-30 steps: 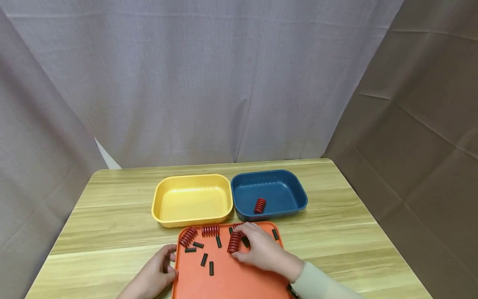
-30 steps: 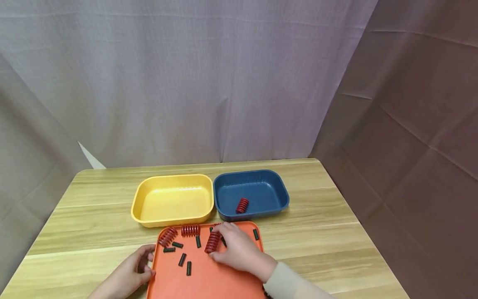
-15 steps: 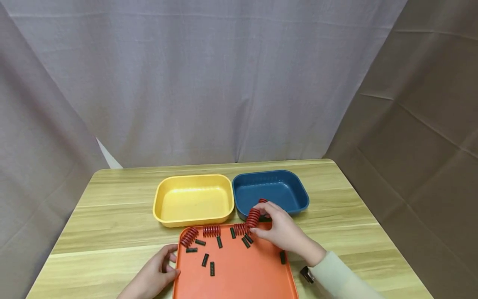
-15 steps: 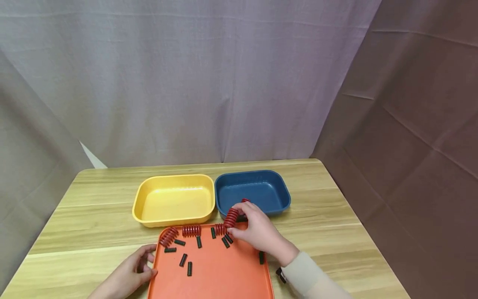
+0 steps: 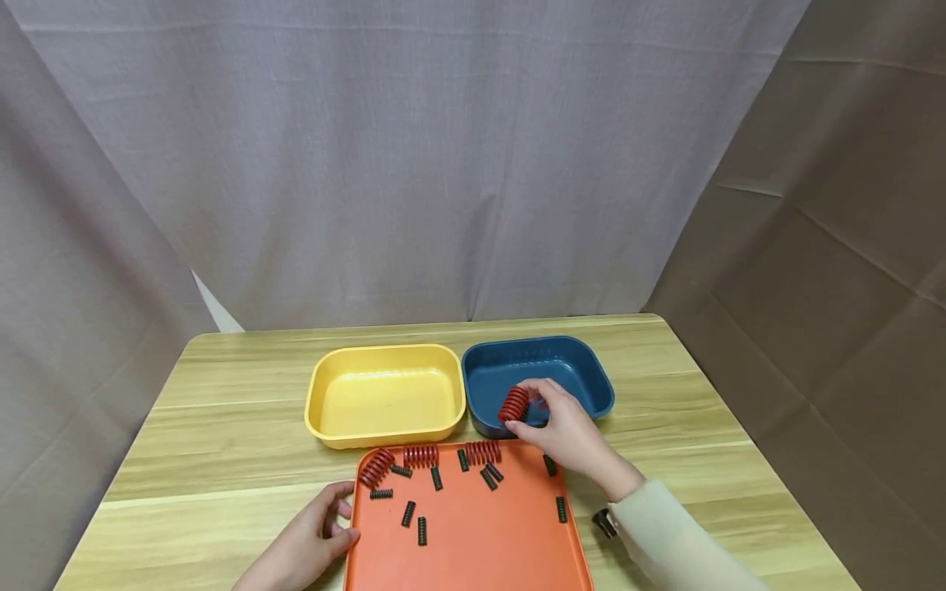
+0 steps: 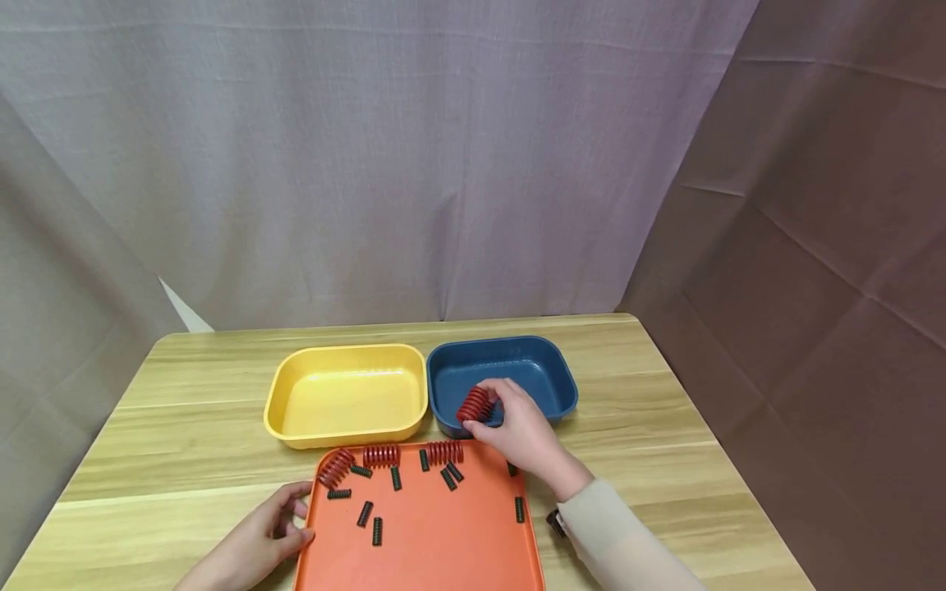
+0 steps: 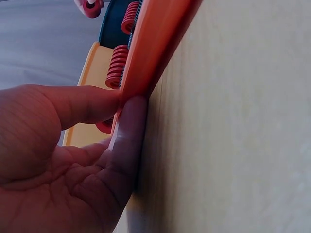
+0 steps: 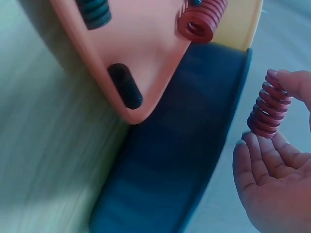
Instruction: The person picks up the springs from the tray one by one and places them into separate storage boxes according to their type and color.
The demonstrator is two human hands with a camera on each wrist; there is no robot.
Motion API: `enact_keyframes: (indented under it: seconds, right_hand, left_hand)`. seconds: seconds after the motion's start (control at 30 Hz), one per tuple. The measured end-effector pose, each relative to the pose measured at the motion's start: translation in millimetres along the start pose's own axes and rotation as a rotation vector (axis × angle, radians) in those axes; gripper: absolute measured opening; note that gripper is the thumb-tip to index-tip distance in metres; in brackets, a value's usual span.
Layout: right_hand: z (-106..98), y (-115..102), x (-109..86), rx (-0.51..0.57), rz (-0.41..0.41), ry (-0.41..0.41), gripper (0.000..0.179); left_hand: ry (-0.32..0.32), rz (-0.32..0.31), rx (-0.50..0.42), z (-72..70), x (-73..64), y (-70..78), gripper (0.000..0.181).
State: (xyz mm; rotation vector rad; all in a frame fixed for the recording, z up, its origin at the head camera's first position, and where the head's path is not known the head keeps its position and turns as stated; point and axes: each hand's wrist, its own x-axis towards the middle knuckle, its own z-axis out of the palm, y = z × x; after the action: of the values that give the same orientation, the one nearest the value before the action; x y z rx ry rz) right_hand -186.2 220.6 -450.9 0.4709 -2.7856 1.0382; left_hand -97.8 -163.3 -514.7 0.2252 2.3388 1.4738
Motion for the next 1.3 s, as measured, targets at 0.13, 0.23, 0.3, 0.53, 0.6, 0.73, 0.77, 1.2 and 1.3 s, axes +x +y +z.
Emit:
enact_keyframes:
  seconds: [0.13, 0.23, 0.3, 0.53, 0.6, 0.73, 0.77, 1.2, 1.3]
  right_hand:
    - [4, 7, 7.4, -0.013, 0.027, 0.014, 0.058]
    - [7, 10, 13.2, -0.012, 0.053, 0.013, 0.058]
    - [9, 11, 16.9, -0.007, 0.073, 0.009, 0.058]
    - [16, 13, 26.2, -0.036, 0.092, -0.003, 0.055]
    - [18, 13, 27.0, -0.047, 0.088, 0.006, 0.055]
    - [22, 13, 28.1, -0.052, 0.094, 0.019, 0.054]
    - [23, 13, 28.6, -0.052, 0.099, 0.022, 0.054]
    - [28, 16, 37.4, -0.102, 0.148, 0.008, 0.053]
    - [29, 18, 38.4, -0.111, 0.149, 0.007, 0.053]
  left_hand:
    - [-0.003, 0.001, -0.001, -0.2, -0.2, -0.3, 0.057]
    - [-0.002, -0.001, -0.002, -0.5, -0.4, -0.6, 0.057]
    - [-0.001, -0.002, -0.002, -0.7, -0.5, -0.9, 0.057]
    - [-0.012, -0.018, -0.046, -1.6, -0.4, -1.0, 0.059]
    - [-0.021, -0.016, -0.063, -1.9, -0.3, -1.3, 0.06]
    - [-0.031, -0.01, -0.073, -2.1, -0.2, -2.8, 0.06]
    - [-0.032, -0.009, -0.072, -2.2, 0.0, -3.2, 0.06]
    - [-0.034, -0.007, -0.085, -2.0, 0.5, -3.1, 0.061]
    - [-0.029, -0.003, -0.082, -1.3, 0.3, -2.3, 0.06]
